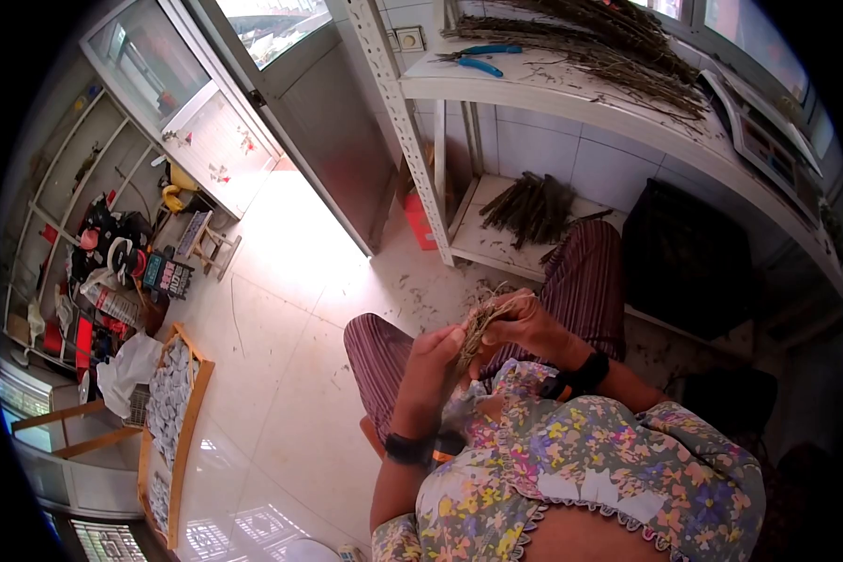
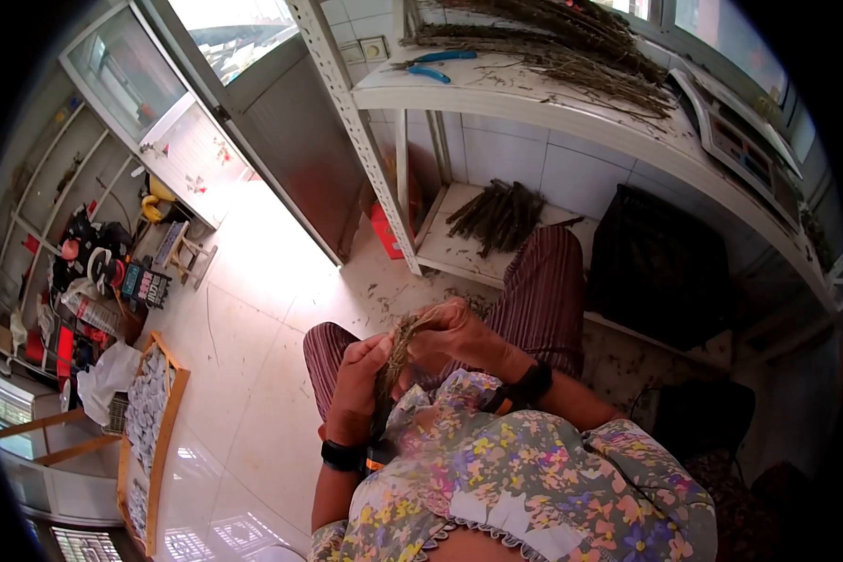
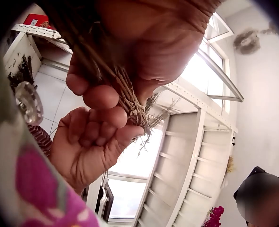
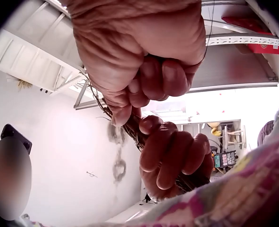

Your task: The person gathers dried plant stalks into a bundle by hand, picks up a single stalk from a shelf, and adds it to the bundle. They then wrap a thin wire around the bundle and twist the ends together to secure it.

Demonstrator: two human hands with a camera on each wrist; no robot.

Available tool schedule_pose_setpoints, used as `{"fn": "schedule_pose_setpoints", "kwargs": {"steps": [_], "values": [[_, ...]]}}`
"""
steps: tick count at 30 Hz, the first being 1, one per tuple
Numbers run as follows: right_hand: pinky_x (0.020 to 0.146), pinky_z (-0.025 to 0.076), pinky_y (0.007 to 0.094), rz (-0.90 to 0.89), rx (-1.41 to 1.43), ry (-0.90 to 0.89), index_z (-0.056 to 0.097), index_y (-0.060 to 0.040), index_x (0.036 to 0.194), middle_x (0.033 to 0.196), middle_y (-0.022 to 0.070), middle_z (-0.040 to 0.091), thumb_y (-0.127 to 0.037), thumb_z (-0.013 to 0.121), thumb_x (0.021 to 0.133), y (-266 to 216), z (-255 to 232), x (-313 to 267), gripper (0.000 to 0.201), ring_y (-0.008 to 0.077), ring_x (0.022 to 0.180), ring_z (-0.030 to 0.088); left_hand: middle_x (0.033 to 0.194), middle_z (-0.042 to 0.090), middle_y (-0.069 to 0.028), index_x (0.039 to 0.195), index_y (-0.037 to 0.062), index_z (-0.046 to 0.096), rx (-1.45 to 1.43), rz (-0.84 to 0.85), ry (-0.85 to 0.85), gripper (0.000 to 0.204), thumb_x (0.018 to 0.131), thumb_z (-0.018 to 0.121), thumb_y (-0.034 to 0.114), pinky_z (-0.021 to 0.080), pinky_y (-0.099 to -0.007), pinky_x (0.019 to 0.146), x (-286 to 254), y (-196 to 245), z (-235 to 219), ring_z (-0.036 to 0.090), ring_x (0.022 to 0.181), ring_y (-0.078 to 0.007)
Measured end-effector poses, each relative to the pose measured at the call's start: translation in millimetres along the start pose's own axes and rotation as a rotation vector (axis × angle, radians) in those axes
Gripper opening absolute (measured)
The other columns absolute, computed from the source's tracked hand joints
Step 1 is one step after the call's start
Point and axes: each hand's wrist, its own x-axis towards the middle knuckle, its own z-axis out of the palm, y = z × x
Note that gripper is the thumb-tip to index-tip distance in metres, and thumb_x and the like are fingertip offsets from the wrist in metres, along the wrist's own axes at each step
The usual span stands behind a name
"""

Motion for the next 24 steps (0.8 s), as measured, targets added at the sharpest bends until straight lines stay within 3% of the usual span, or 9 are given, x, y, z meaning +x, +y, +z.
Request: {"fn": "schedule_pose_setpoints", "kwargs": {"steps": [2,6,12,15,18,24], "values": [[0.071,0.055,0.0274,0.045,0.07,0.019,0.063,0.0041,0.099,0.09,0.0095,0.067,-0.003,0.063,0.085,1,0,-1,0.015,0.0139,0.079,0.065,0.068,0.058,-0.0051,0.101,-0.0026,0.058,0.055,0.036,0.073,0.031,0.095,0.045,0.025,0.041,-0.0211,0.051,0,0,4,0.052,0.056,-0.0101],[0.073,0.049,0.0233,-0.099,-0.122,0.09,0.063,0.0021,0.093,0.09,0.0054,0.062,-0.006,0.066,0.083,0,0,5,0.013,0.0098,0.081,0.059,0.072,0.06,-0.0043,0.104,-0.0019,0.057,0.096,0.13,0.198,0.026,0.093,0.052,0.021,0.045,-0.0213,0.057,0,-1,9,0.055,0.061,-0.0091],[0.073,0.047,0.022,-0.089,-0.075,0.164,0.063,0.0009,0.09,0.088,0.0032,0.06,-0.005,0.067,0.082,0,4,7,0.011,0.0072,0.08,0.057,0.079,0.061,-0.0043,0.104,-0.0019,0.06,0.451,0.22,0.262,0.023,0.086,0.062,0.012,0.045,-0.0211,0.063,3,-11,3,0.055,0.067,-0.0079],[0.073,0.047,0.0222,-0.076,-0.085,0.165,0.063,0.0005,0.093,0.088,0.0026,0.061,-0.003,0.067,0.082,5,1,7,0.011,0.0066,0.082,0.057,0.089,0.062,-0.0033,0.108,-0.0023,0.059,0.619,0.447,0.281,0.023,0.088,0.061,0.008,0.046,-0.0201,0.067,14,-27,-11,0.056,0.075,-0.006],[0.075,0.048,0.0221,-0.069,-0.095,0.141,0.064,0.0007,0.099,0.091,0.0025,0.063,-0.003,0.065,0.084,7,-1,7,0.016,0.0063,0.084,0.058,0.086,0.062,-0.0033,0.109,-0.0031,0.061,0.597,0.385,0.3,0.023,0.089,0.06,0.01,0.046,-0.0206,0.066,13,-27,-11,0.057,0.074,-0.0068],[0.077,0.048,0.0217,-0.081,-0.12,0.096,0.063,0.0024,0.109,0.098,0.0045,0.066,-0.005,0.062,0.087,1,1,8,0.023,0.0069,0.087,0.059,0.082,0.062,-0.006,0.108,-0.0059,0.06,0.253,0.269,0.312,0.025,0.09,0.056,0.012,0.048,-0.0226,0.063,6,-15,3,0.059,0.07,-0.0099]]}}
